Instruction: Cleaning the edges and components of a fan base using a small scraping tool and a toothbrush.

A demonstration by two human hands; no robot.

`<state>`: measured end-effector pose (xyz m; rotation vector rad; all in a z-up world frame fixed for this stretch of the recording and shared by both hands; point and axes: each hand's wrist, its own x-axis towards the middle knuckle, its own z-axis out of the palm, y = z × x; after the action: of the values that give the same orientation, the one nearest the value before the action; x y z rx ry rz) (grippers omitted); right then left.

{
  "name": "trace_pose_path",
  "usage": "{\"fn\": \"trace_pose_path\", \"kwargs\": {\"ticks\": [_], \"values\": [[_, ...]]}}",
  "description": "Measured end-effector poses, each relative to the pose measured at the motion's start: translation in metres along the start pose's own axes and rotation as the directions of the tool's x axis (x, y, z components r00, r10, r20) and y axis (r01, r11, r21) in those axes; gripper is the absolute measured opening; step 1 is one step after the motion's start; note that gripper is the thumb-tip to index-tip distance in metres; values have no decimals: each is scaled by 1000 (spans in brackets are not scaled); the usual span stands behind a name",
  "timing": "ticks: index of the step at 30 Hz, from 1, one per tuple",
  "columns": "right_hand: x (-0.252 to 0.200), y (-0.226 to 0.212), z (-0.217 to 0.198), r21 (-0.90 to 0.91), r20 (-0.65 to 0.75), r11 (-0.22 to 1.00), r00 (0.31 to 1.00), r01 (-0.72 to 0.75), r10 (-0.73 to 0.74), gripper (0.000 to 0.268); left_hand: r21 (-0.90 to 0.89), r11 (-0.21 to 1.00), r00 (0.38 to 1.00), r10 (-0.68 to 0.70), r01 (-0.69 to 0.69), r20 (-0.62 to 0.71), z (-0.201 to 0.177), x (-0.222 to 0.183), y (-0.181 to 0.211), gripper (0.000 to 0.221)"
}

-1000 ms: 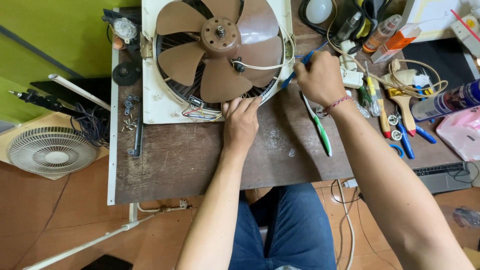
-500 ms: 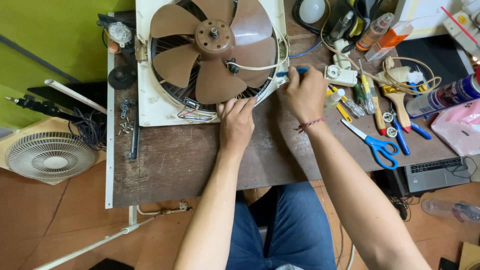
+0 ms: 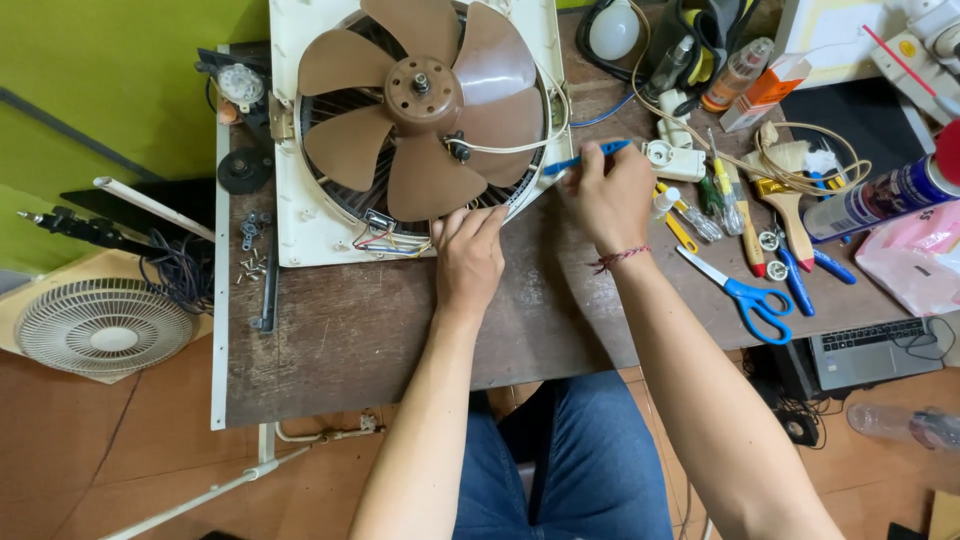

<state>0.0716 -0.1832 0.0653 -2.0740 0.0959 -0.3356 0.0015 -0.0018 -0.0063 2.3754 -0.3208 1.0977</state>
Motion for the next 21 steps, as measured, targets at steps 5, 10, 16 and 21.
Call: {"fn": "trace_pose_path", "kwargs": {"ticks": [5,10,16,21], "values": [[-16,-22,-14,21,19,999,999,-27,27,20,5,1000,1000,5,-5,2,-1,2,1,23],[-12,-33,-10,241,-150,969,989,51,-14,22,-6,1000,1000,10,-10,-7,-2,3,1,23],[-47,-27,2,58,-37,998,999,31,-29,22,-11,1000,1000,-2,3,6,-3,4,2,20],[-88,-53,-4,273,16,951,989,-145,146,25,-1,1000,1000,-10,10,8,-6,6,5,20]]}}
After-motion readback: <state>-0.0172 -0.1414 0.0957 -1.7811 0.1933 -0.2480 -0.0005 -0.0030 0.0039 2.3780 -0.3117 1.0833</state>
